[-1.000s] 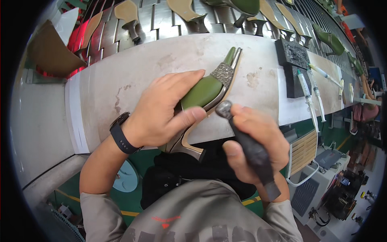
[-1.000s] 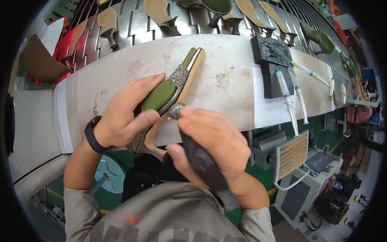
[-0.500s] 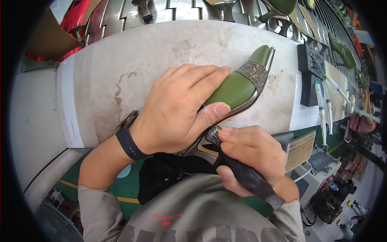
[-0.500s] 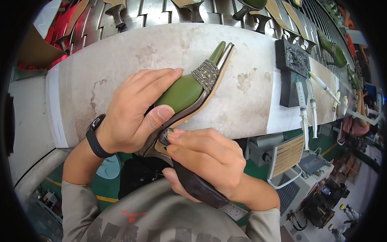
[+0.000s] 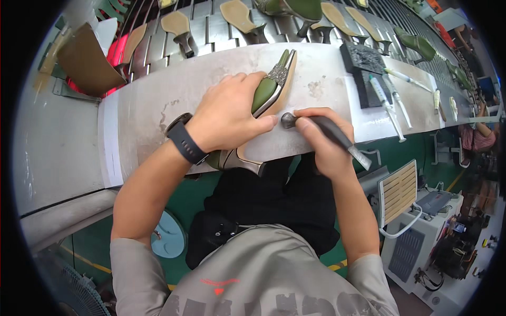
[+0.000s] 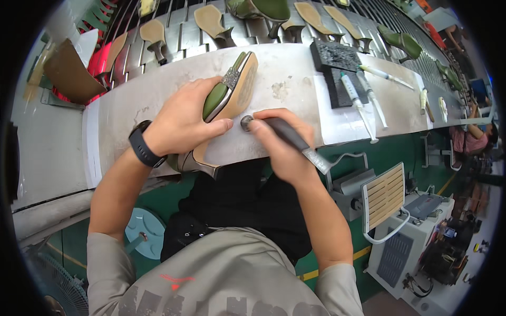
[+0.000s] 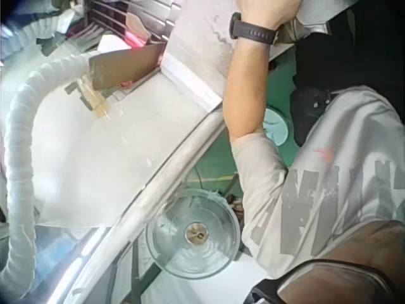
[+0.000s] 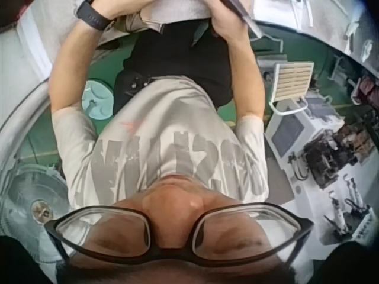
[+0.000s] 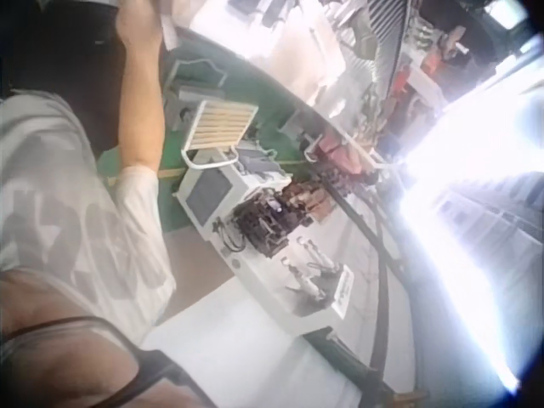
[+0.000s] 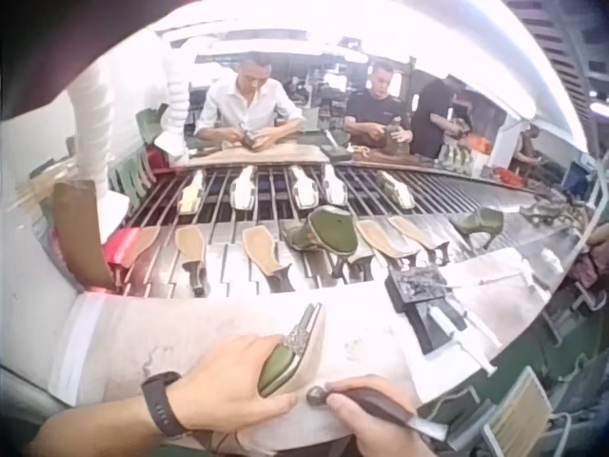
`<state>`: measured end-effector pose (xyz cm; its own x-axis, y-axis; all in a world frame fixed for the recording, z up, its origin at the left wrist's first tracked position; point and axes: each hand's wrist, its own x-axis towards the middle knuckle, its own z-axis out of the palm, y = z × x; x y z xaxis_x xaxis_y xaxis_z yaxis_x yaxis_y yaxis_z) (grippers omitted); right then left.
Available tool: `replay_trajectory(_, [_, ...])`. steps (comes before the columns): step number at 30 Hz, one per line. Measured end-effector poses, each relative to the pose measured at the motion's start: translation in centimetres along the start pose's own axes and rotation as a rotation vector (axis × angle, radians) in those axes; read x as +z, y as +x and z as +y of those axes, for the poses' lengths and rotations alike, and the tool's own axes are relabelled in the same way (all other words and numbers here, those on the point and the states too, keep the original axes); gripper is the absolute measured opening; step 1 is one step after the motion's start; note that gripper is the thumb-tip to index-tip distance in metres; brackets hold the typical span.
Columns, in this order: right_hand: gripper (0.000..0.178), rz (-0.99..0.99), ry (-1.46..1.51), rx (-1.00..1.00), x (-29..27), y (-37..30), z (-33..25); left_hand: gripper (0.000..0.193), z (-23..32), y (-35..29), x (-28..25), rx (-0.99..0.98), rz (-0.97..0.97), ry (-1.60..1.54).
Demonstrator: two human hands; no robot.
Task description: The person assembles high-heeled shoes by taking shoe uppers and soles from a conveyor, pressing the soles onto the shoes by hand, and tapping the edges with a hammer before returning them to the conveyor.
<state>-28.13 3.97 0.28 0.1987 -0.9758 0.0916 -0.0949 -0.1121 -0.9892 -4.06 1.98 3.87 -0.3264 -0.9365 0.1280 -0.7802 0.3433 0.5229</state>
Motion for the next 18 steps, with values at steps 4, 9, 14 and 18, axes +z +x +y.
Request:
replay_trajectory(4, [0.018,0.21,0.113,0.032,-2.8,0.4,1.3,0.09,-0.2,0.4,-1.1,0.029,0.106,-0.093])
replay_trajectory(9, [0.021,0.209,0.118,0.028,-2.9,-0.7,-0.7,0.096,5.2,-0.8,-7.3,0.321,0.415,-0.629])
replay_trajectory(14, [0.031,0.135,0.105,-0.359,-1.9,-2.6,-10.4,0.083,6.4,-0.8,-5.8,0.394,0.313,-0.486])
replay_trajectory(18, [0.057,-0.252,-0.099,-0.616,-1.9,-3.1,-14.7,0.075,8.4,-0.7,-3.6,0.312,0.495,-0.454])
